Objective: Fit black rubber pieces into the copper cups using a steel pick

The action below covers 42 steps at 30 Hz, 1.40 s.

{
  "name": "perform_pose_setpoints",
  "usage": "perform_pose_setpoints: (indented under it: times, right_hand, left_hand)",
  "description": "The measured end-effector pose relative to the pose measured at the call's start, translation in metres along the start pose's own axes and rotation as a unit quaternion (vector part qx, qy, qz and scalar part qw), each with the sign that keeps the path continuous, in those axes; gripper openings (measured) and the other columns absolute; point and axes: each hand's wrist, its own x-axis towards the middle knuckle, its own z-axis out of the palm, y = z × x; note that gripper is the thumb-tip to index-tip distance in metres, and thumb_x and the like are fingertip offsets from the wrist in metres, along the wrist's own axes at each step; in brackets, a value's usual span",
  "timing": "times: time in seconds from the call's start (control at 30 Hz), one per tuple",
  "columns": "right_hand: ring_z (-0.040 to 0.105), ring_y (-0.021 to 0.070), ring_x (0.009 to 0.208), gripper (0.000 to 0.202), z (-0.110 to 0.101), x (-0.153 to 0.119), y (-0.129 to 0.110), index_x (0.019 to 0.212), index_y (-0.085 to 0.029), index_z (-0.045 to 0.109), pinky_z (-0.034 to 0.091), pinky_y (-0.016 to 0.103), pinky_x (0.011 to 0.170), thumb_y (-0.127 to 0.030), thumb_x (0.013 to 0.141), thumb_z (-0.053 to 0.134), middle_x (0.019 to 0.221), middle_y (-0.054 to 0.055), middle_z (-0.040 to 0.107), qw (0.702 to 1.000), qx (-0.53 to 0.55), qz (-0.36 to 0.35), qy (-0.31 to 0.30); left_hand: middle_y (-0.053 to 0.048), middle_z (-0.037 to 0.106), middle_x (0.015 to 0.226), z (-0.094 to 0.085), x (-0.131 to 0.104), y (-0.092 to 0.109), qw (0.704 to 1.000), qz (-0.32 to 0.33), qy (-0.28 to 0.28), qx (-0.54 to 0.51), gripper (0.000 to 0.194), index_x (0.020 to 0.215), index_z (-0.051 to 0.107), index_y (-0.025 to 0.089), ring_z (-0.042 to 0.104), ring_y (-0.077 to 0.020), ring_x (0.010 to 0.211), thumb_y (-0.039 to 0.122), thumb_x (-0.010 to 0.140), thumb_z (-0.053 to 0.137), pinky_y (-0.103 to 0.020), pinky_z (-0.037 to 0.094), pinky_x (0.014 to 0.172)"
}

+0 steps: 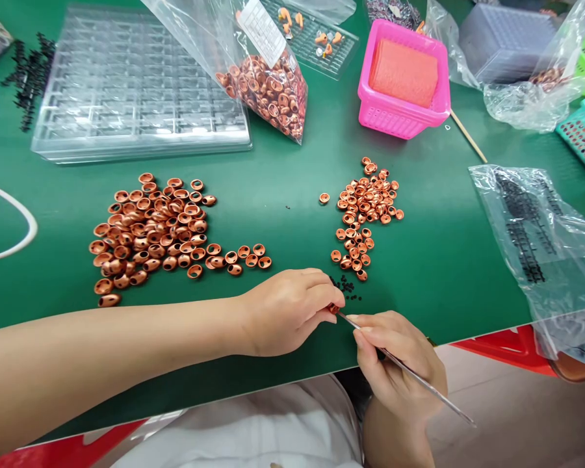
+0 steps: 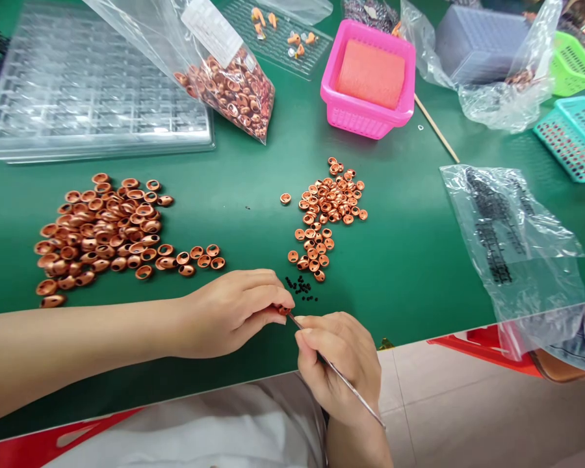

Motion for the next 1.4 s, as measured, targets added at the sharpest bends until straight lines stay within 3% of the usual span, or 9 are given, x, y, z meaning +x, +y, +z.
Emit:
perform_pose_setpoints:
  times: [0.3,0.43,0.57,0.77,0.87,0.97,1.1,1.23,1.4]
  right_hand:
    - [0.073,0.0158,0.081,0.035,-0.003,0.001,0.001,0.105,-0.021,0.062,0.060,0.031,0.068,0.002,0.079,0.064,0.096,0.005,0.075,0.999,-0.023,-0.029,-0.035]
    - [0.072,0.0183,0.082,0.036,-0.003,-0.001,0.002,0.104,-0.021,0.063,0.059,0.033,0.065,0.004,0.078,0.063,0.092,0.004,0.075,0.997,0.062,0.013,0.031]
    - [0.072,0.0200,0.081,0.035,-0.003,-0.005,0.004,0.100,-0.023,0.065,0.059,0.035,0.064,0.003,0.077,0.063,0.087,0.002,0.073,0.986,0.117,0.063,0.100]
    - [0.072,0.0199,0.081,0.033,-0.002,-0.006,0.006,0.101,-0.025,0.065,0.059,0.035,0.065,0.000,0.079,0.064,0.088,0.002,0.074,0.989,0.113,0.060,0.076]
    - [0.072,0.0192,0.082,0.034,-0.002,-0.006,0.006,0.102,-0.026,0.064,0.059,0.035,0.067,0.000,0.080,0.064,0.089,0.002,0.074,0.990,0.109,0.058,0.069]
    - [0.072,0.0193,0.083,0.035,-0.002,-0.006,0.006,0.103,-0.026,0.064,0.059,0.036,0.067,0.001,0.080,0.063,0.090,0.002,0.074,0.990,0.107,0.061,0.070]
    - [0.072,0.0191,0.083,0.033,-0.002,-0.006,0.006,0.102,-0.026,0.064,0.059,0.036,0.068,-0.001,0.080,0.064,0.090,0.002,0.074,0.991,0.098,0.060,0.070]
    - [0.072,0.0195,0.082,0.034,-0.002,-0.007,0.007,0.103,-0.026,0.063,0.059,0.036,0.066,-0.001,0.080,0.064,0.090,0.002,0.075,0.990,0.099,0.060,0.081]
    - [0.072,0.0197,0.083,0.035,-0.002,-0.008,0.006,0.103,-0.025,0.064,0.059,0.036,0.066,0.000,0.079,0.065,0.090,0.002,0.074,0.991,0.093,0.053,0.085]
  left_hand:
    - [-0.008,0.066,0.083,0.001,-0.001,0.001,1.000,-0.007,-0.007,0.002,0.015,0.094,0.062,0.011,0.058,-0.0163,0.076,0.010,0.096,0.047,-0.026,0.048,0.070]
    - [-0.005,0.067,0.085,-0.004,0.001,0.003,0.999,-0.028,-0.030,-0.006,0.011,0.094,0.061,0.014,0.060,-0.0155,0.078,0.012,0.095,0.050,-0.024,0.048,0.071]
    - [-0.004,0.066,0.089,-0.026,0.001,0.010,0.990,-0.083,-0.083,0.078,0.014,0.098,0.065,0.017,0.061,-0.0166,0.081,0.014,0.094,0.052,-0.025,0.047,0.070]
    - [-0.007,0.063,0.103,-0.075,-0.012,0.021,0.939,-0.181,-0.168,0.241,0.024,0.106,0.068,0.019,0.061,-0.0232,0.093,0.013,0.092,0.050,-0.034,0.051,0.078]
    - [-0.008,0.062,0.111,-0.085,-0.013,0.023,0.927,-0.188,-0.175,0.272,0.026,0.113,0.066,0.020,0.061,-0.0255,0.099,0.015,0.090,0.055,-0.038,0.051,0.082]
    - [-0.009,0.060,0.119,-0.080,0.000,0.021,0.939,-0.172,-0.137,0.266,0.031,0.123,0.061,0.020,0.060,-0.0263,0.106,0.020,0.093,0.056,-0.040,0.051,0.087]
    - [-0.010,0.062,0.119,-0.058,0.028,0.009,0.956,-0.169,-0.102,0.219,0.035,0.128,0.058,0.017,0.059,-0.0267,0.110,0.022,0.093,0.059,-0.042,0.050,0.092]
    - [-0.007,0.065,0.108,-0.041,0.043,-0.009,0.969,-0.156,-0.075,0.175,0.026,0.115,0.065,0.017,0.062,-0.0252,0.102,0.024,0.090,0.066,-0.039,0.051,0.088]
    - [-0.005,0.065,0.096,-0.031,0.043,-0.020,0.979,-0.138,-0.027,0.149,0.012,0.098,0.069,0.019,0.062,-0.0226,0.095,0.025,0.088,0.067,-0.035,0.050,0.083]
